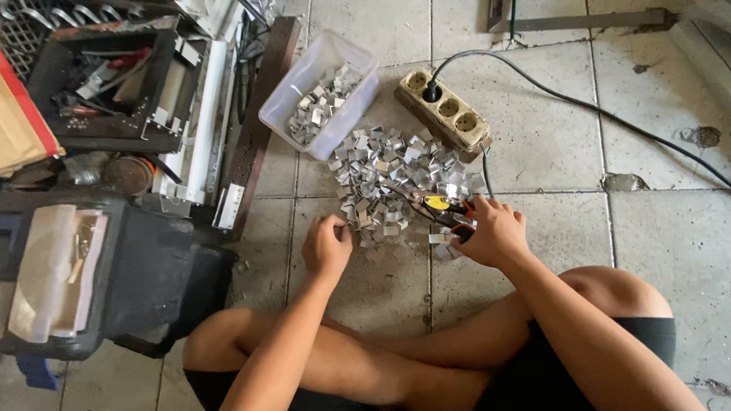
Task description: The person sits on the floor and repeatedly picks up small metal pieces from a pile. Using a pair of pliers, they trim or adjust each piece and then place it into a nearby plastic container.
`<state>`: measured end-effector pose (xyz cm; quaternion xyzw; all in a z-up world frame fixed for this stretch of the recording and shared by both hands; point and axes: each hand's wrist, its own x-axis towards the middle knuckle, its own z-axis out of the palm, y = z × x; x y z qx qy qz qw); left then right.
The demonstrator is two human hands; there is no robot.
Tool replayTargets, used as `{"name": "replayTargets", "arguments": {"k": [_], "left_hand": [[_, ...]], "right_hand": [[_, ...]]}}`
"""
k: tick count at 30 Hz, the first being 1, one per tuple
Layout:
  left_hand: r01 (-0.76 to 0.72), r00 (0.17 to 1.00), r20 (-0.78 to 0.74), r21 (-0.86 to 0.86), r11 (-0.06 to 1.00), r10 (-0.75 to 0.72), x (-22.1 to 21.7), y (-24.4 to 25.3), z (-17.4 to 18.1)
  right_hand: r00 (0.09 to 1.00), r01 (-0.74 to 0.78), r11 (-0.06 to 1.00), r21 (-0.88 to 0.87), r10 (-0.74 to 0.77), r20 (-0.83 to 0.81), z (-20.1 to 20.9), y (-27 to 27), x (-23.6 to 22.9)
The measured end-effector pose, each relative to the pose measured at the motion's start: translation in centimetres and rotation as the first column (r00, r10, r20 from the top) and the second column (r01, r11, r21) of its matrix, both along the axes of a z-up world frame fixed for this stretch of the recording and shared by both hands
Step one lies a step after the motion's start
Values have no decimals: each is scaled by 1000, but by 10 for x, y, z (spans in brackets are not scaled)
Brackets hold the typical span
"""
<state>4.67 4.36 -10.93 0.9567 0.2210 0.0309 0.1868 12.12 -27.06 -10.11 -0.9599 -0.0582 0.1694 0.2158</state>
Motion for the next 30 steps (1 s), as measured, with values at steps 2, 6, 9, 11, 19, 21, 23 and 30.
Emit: {"name": "replayTargets", "arguments": {"k": [2,6,9,11,19,21,23,30], "left_hand": [[56,998,34,18,998,-57,-1,-2,16],[222,955,221,-88,971,-198,-3,-13,43],[306,908,344,-152,940,-240,-10,-15,39],[329,878,408,-137,935,-249,-23,-30,78],[401,806,524,-139,905,-277,-52,-37,109],[429,804,484,-73,900,-344,-56,-35,93],[451,782,506,-56,891,-364,-55,-35,102],[530,709,576,-55,846,-407,-55,-27,110]], "right_hand": [[1000,-11,1000,-3,11,8,-1,0,0],[998,-40,999,-23,41,46,-5,-1,-1],[995,-63,998,14,62,83,-9,-1,-2],[987,-107,994,37,101,123,-1,3,-4],[907,-354,912,208,281,313,14,8,-17],[896,-373,898,232,285,340,7,4,-19],[893,-378,894,240,283,351,22,5,-21],[848,-428,876,224,304,434,24,5,-23]]}}
